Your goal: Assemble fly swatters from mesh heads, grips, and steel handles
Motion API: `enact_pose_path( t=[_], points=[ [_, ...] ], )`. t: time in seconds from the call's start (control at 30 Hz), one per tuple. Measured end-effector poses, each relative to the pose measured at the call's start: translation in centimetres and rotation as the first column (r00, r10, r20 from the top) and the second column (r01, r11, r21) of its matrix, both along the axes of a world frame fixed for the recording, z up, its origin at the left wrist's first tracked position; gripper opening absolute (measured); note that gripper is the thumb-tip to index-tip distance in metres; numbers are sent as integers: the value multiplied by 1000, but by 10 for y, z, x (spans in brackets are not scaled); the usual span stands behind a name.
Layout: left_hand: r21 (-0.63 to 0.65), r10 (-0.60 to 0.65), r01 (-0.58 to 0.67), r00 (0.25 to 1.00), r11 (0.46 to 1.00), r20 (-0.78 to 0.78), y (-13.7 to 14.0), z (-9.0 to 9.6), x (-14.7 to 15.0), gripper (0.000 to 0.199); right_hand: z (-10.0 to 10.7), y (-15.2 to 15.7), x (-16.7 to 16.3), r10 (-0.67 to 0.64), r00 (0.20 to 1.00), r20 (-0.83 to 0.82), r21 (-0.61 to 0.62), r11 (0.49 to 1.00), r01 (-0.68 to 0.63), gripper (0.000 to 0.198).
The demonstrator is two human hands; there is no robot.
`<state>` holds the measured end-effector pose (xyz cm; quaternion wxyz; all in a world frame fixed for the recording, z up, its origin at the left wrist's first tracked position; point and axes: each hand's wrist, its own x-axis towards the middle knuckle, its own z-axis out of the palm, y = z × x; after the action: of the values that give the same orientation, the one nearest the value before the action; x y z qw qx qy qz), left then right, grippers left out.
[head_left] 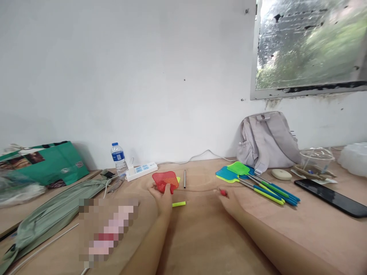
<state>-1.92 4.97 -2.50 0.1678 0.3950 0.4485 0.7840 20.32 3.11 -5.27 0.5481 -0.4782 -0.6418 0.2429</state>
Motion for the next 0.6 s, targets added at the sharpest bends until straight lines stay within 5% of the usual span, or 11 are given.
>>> enact_pose_path(
  t=[0.13,0.27,0.47,0.6],
  points=[
    [32,-257,272,858,962,445,-18,8,41,40,-2,14,14,-99,948,-304,-44,995,90,31],
    [109,-567,599,661,793,492,-34,9,59,38,-7,24,30,-159,896,-415,-108,986,125,35],
    [119,-591,705,476,699,651,-42,6,54,17,-12,25,45,-131,813,-568,-173,984,38,28],
    [120,-599,701,492,703,632,-39,5,50,15,-14,24,44,-105,759,-642,-191,981,-26,21]
  ],
)
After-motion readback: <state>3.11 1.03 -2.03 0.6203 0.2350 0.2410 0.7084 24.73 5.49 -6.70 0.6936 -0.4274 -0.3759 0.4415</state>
